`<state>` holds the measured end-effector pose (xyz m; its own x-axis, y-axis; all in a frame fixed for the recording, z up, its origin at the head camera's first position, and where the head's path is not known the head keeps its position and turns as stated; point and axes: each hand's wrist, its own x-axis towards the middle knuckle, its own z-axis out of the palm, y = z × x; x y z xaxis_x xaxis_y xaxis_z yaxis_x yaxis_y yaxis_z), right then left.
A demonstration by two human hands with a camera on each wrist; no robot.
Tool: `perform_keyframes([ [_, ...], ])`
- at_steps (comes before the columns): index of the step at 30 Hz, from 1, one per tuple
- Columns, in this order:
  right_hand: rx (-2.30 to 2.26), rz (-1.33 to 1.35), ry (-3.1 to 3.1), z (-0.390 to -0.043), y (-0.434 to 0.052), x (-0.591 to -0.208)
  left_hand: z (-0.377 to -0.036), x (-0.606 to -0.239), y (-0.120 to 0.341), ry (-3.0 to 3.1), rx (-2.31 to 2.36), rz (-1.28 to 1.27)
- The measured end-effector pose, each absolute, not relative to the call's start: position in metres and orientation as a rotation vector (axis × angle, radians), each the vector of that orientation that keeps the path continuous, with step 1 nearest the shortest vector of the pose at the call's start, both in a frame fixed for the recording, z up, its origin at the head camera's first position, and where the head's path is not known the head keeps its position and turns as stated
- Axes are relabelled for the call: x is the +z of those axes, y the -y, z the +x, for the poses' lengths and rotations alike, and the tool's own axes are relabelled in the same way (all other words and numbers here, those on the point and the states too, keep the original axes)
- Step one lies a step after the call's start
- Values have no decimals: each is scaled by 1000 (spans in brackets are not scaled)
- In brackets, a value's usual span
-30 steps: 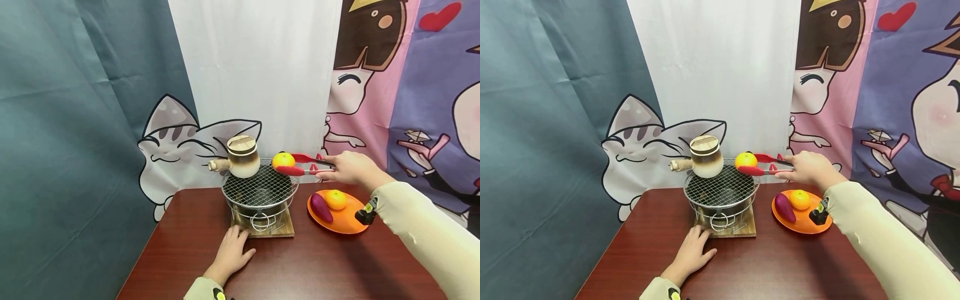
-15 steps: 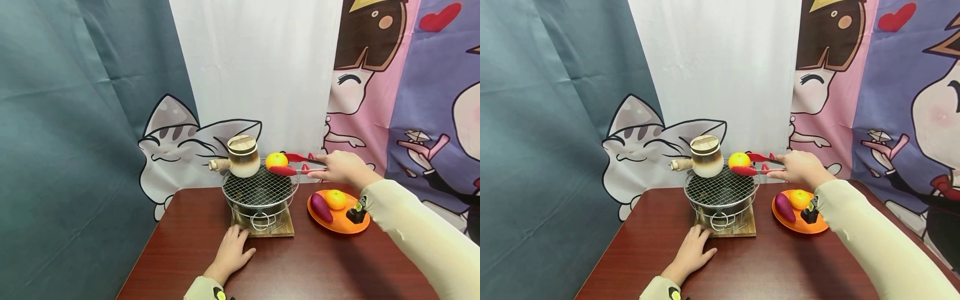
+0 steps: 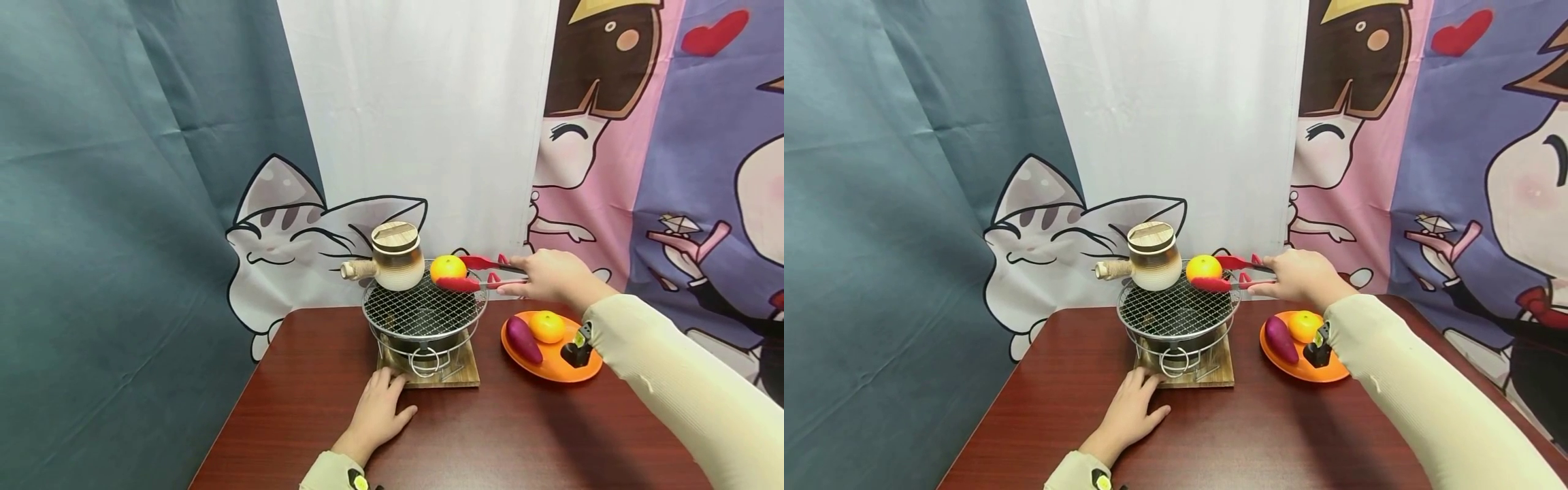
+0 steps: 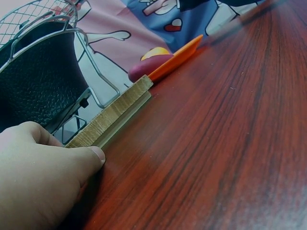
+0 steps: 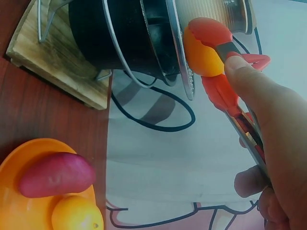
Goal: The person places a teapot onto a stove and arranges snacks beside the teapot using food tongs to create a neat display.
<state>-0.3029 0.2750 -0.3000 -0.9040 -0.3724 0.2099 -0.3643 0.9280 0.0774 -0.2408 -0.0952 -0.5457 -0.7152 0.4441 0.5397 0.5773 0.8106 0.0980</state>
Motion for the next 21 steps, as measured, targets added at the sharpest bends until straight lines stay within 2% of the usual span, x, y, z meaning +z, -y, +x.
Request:
perform_keyframes([
  [21,1,521,2894,-303,-274,-306,-241,-546,95,2490,-354,-754],
])
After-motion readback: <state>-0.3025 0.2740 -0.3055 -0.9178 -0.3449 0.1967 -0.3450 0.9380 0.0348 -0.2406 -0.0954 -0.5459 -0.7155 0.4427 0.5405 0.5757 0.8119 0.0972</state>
